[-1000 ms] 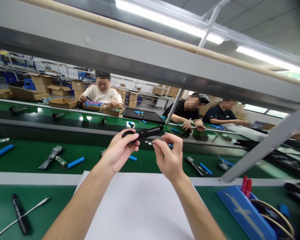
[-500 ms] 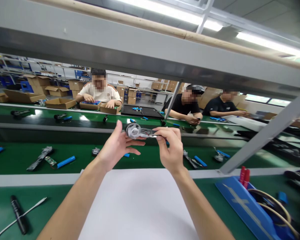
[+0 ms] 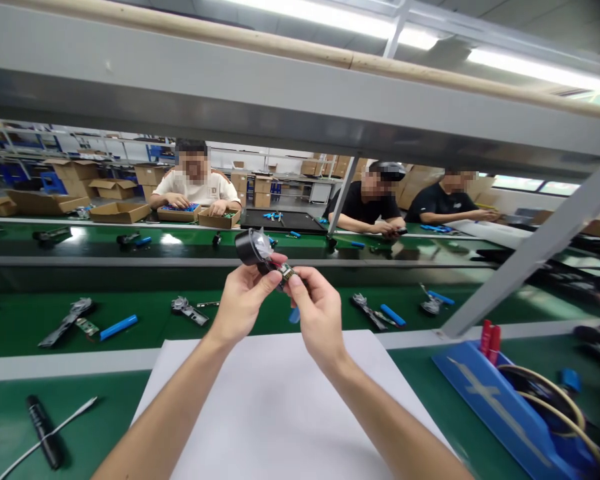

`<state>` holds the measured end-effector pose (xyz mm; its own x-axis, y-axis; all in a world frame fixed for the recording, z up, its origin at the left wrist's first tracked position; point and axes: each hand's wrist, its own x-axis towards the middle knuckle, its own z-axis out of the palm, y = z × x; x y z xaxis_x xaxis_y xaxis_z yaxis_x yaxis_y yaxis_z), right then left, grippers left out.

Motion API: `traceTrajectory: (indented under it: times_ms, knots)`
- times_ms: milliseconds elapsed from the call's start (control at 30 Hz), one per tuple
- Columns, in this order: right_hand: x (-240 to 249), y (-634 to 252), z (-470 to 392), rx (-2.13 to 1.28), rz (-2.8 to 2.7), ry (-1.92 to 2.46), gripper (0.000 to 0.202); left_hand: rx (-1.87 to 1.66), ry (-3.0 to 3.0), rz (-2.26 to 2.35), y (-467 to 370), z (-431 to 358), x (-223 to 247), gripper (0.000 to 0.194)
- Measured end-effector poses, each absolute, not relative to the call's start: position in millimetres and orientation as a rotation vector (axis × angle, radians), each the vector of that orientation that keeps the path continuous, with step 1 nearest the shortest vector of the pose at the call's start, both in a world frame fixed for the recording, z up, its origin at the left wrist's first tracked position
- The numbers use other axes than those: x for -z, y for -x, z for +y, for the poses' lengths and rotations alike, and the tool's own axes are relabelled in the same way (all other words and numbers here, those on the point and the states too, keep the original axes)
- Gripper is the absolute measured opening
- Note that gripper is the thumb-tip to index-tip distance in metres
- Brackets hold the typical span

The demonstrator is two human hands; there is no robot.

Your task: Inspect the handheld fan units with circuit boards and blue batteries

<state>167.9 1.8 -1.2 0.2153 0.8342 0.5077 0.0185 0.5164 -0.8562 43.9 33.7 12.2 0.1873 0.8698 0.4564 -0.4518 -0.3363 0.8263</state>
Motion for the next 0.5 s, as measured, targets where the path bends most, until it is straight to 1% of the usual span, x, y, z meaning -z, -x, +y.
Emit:
traceTrajectory:
  times_ms: [67,167,300,500]
  knots:
    - [-1.8,-171.7,0.0,-0.589,-1.282,0.900,0.023,-1.366,-1.320,0.445,-37.1,37.7,-13.0,0.038]
    - [-6.4,-176.4,-3.1,-0.604,-1.313,0.909,0.024,-1.208,-1.317,0.369,-29.2,42.2,-13.5,0.046]
    - [-10.4,-177.9,-7.7,-0.608,-1.316,0.904,0.021,-1.090,-1.247,0.343,-25.3,43.3,-14.0,0.047]
    - [-14.5,-177.9,-13.2,-0.690,-1.341,0.855,0.016,-1.062,-1.186,0.263,-24.0,42.7,-13.9,0.047]
